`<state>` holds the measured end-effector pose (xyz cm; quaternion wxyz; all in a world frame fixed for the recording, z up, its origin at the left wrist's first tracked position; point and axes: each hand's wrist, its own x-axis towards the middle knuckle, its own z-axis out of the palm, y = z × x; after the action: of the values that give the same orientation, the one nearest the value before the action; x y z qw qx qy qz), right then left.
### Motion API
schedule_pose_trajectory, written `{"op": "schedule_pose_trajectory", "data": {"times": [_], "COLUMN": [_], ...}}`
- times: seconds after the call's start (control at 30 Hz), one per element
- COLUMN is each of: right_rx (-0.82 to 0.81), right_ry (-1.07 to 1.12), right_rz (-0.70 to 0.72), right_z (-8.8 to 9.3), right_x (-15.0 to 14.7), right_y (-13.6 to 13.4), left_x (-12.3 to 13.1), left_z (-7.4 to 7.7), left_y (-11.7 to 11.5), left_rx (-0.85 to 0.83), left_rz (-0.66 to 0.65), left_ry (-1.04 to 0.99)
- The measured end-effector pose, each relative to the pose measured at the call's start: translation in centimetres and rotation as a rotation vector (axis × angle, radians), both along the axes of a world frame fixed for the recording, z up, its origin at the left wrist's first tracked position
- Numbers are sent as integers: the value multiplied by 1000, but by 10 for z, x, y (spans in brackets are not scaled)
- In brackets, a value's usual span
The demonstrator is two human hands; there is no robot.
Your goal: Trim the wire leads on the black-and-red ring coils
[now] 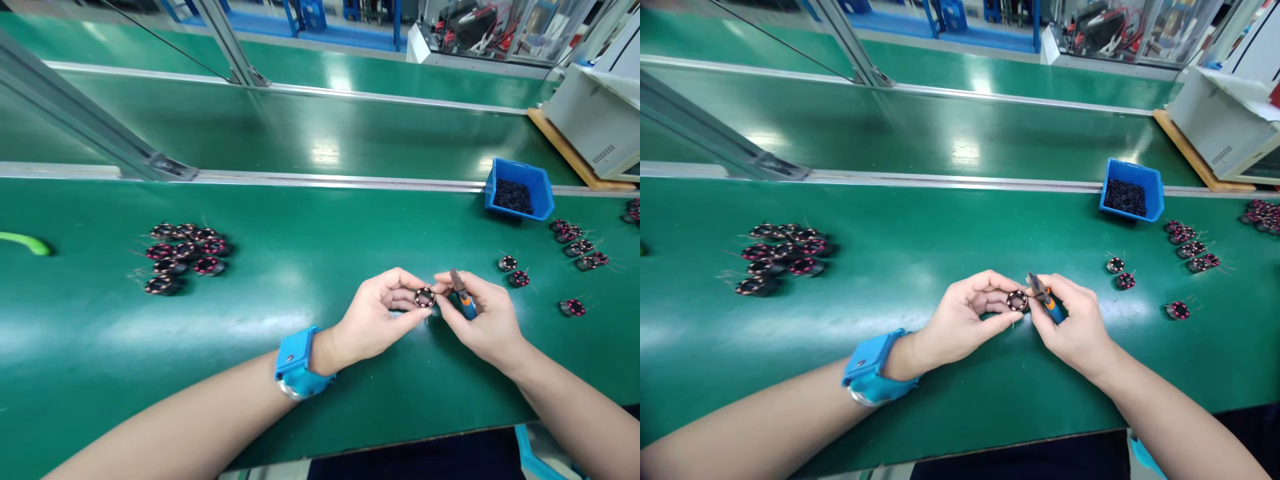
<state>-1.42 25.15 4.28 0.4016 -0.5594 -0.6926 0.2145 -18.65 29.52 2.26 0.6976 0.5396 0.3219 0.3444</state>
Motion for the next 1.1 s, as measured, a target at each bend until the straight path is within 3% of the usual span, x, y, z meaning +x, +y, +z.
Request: {"op": "schedule_pose_trajectory", "data": {"times": [0.27, 0.57, 0.83, 0.93, 1.0, 1.1], "right_rx": [-84, -187, 122, 161, 98, -146], "right_ry": [118, 231, 89, 80, 124, 319], "right_rz": [-85, -1, -119, -104, -52, 14], "right_z": [2, 7, -7, -9, -7, -2], "right_x": [-4, -1, -15, -19, -17, -4], "right_y": [-7, -1, -1, 1, 2, 4], "left_x": [-2, -1, 7, 10, 9, 6], "left_z": [-1, -2, 2, 3, 2, -2], "left_y": [2, 14, -1, -6, -5, 1], "left_rx": [111, -302, -473, -473, -441, -337], "left_rz": [-25, -151, -30, 17, 32, -9], "left_ry": [7, -312, -385, -378, -345, -272]}}
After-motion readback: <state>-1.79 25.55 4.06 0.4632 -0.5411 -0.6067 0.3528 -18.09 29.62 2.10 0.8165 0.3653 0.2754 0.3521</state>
